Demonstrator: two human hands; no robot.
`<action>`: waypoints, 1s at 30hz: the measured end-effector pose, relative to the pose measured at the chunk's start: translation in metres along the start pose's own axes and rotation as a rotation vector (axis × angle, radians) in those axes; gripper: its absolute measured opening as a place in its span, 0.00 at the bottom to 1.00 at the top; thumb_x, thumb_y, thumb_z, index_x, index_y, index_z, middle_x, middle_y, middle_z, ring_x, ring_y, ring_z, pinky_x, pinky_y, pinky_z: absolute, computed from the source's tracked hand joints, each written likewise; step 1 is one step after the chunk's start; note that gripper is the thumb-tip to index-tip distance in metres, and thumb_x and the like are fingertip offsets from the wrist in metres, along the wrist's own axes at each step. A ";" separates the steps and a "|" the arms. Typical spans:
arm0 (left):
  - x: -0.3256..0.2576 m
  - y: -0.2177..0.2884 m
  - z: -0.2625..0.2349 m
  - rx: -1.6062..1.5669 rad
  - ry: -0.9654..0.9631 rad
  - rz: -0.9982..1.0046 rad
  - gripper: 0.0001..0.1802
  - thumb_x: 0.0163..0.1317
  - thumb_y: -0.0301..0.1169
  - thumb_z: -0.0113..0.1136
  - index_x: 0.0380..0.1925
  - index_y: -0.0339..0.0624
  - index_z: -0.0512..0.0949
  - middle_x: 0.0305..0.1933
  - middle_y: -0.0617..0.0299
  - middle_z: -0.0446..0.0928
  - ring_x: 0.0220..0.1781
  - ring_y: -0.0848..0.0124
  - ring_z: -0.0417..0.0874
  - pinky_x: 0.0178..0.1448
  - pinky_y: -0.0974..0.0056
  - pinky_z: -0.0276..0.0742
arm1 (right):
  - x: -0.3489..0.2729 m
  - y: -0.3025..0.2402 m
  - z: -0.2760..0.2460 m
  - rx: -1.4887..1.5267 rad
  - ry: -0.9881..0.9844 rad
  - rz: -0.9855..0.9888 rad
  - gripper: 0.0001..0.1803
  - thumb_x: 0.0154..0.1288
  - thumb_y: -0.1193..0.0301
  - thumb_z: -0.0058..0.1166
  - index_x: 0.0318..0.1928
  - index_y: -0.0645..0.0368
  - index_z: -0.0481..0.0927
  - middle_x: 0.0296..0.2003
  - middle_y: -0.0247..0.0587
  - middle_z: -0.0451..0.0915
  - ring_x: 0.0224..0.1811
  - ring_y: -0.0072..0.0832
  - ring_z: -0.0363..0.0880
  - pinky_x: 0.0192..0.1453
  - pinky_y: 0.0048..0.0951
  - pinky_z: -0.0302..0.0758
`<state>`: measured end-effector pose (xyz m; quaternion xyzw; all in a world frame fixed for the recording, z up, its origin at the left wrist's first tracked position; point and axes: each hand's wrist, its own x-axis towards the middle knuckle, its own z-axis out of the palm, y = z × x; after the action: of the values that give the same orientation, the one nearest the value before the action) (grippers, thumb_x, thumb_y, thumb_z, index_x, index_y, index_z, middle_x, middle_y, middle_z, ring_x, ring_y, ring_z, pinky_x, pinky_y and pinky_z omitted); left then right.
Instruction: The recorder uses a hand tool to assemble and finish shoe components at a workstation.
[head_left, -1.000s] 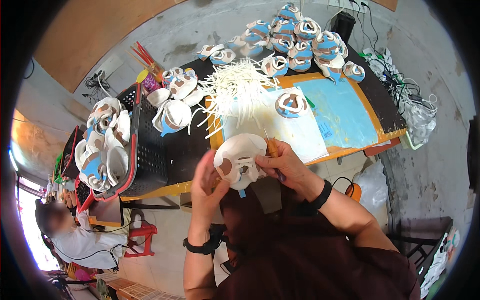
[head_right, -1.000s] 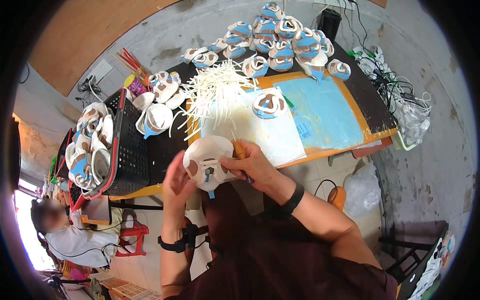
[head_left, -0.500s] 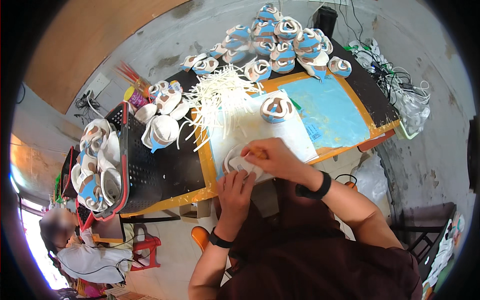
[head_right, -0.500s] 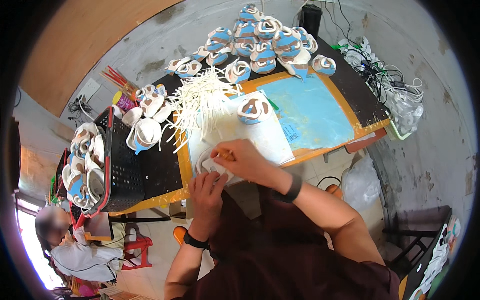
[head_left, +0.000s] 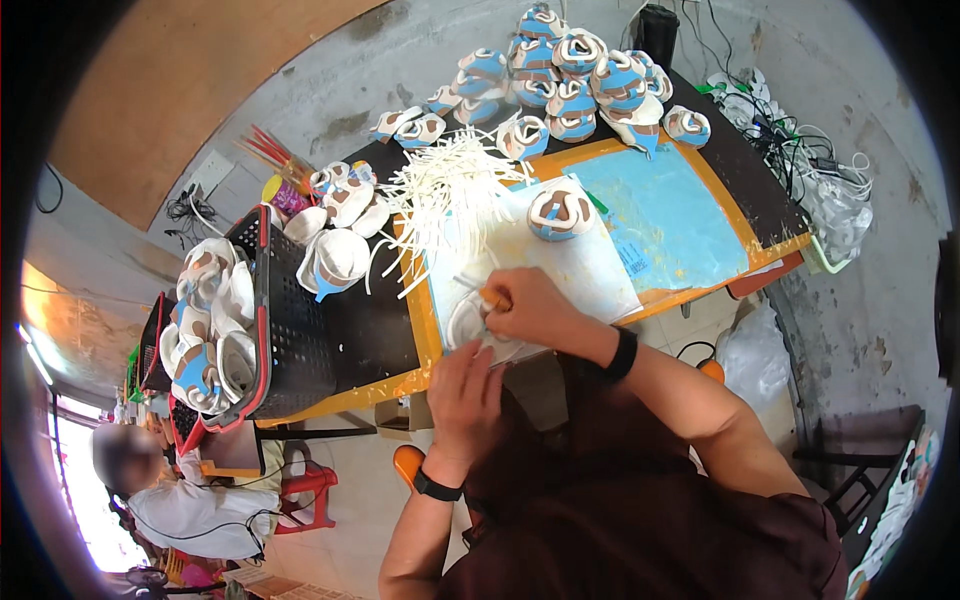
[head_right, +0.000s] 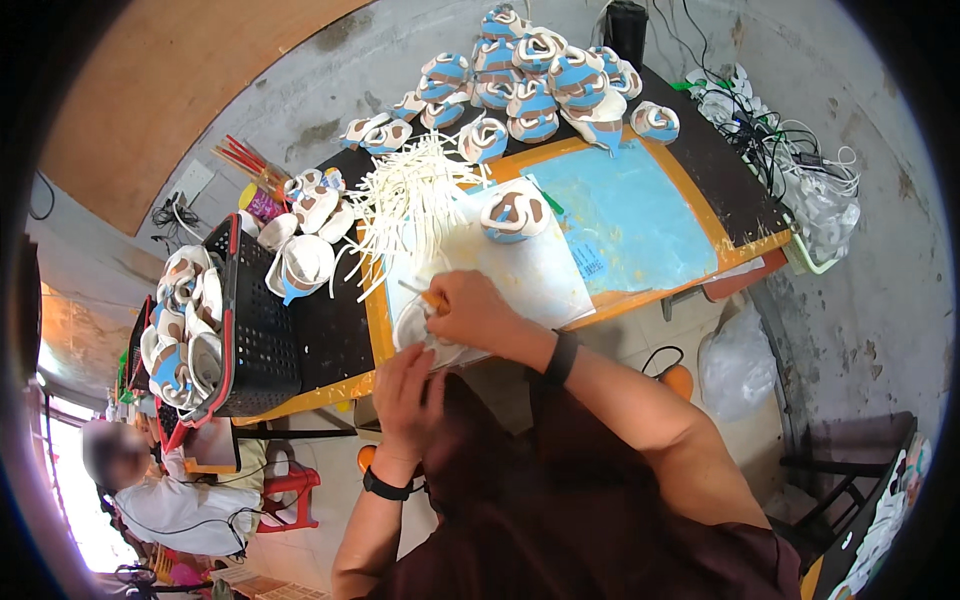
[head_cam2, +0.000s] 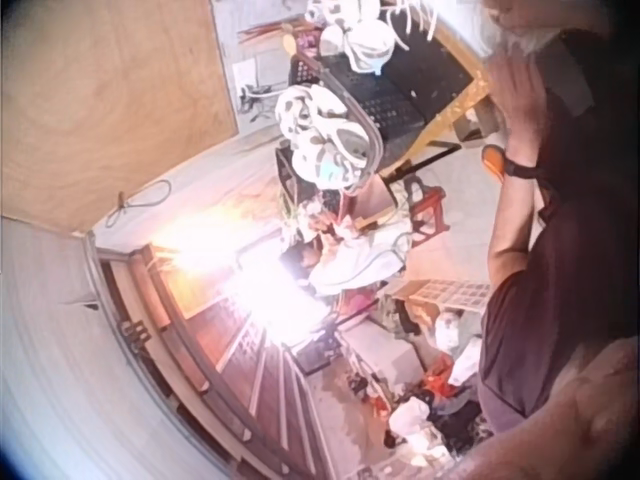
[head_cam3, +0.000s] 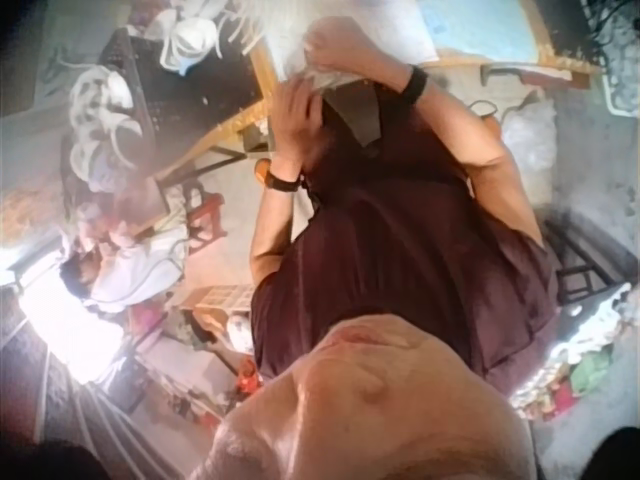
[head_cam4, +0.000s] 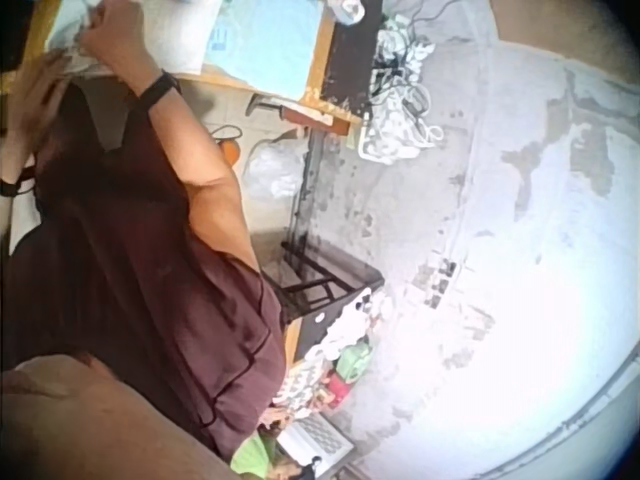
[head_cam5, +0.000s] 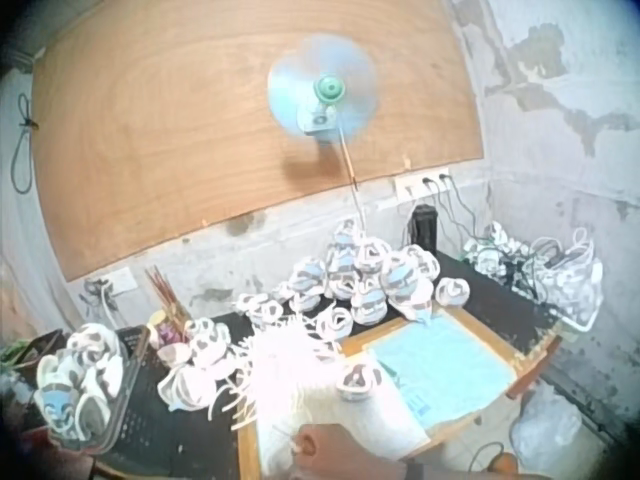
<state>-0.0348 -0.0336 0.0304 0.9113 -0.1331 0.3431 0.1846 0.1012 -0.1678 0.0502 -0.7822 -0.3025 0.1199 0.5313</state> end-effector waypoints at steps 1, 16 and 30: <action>-0.001 -0.001 -0.002 -0.018 0.030 -0.093 0.13 0.52 0.20 0.67 0.39 0.34 0.80 0.46 0.53 0.79 0.47 0.55 0.80 0.49 0.56 0.75 | -0.001 -0.002 -0.007 0.213 -0.001 0.073 0.07 0.53 0.73 0.58 0.31 0.63 0.77 0.22 0.38 0.77 0.26 0.23 0.77 0.32 0.27 0.71; 0.007 -0.007 -0.002 0.065 -0.122 -0.044 0.06 0.53 0.19 0.65 0.32 0.35 0.82 0.44 0.57 0.80 0.49 0.58 0.79 0.53 0.56 0.71 | -0.022 0.029 -0.011 -0.449 0.196 -0.671 0.11 0.50 0.78 0.59 0.35 0.52 0.81 0.48 0.26 0.76 0.37 0.29 0.79 0.34 0.34 0.78; 0.026 -0.010 -0.004 0.257 -0.118 -0.131 0.14 0.46 0.23 0.61 0.37 0.36 0.83 0.58 0.49 0.72 0.62 0.46 0.67 0.66 0.47 0.60 | -0.018 0.031 -0.020 -0.635 -0.191 -0.799 0.05 0.47 0.74 0.60 0.27 0.55 0.78 0.32 0.29 0.74 0.44 0.30 0.73 0.37 0.31 0.77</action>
<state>-0.0148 -0.0259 0.0479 0.9528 -0.0389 0.2903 0.0802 0.1078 -0.2019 0.0277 -0.7139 -0.6462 -0.1191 0.2422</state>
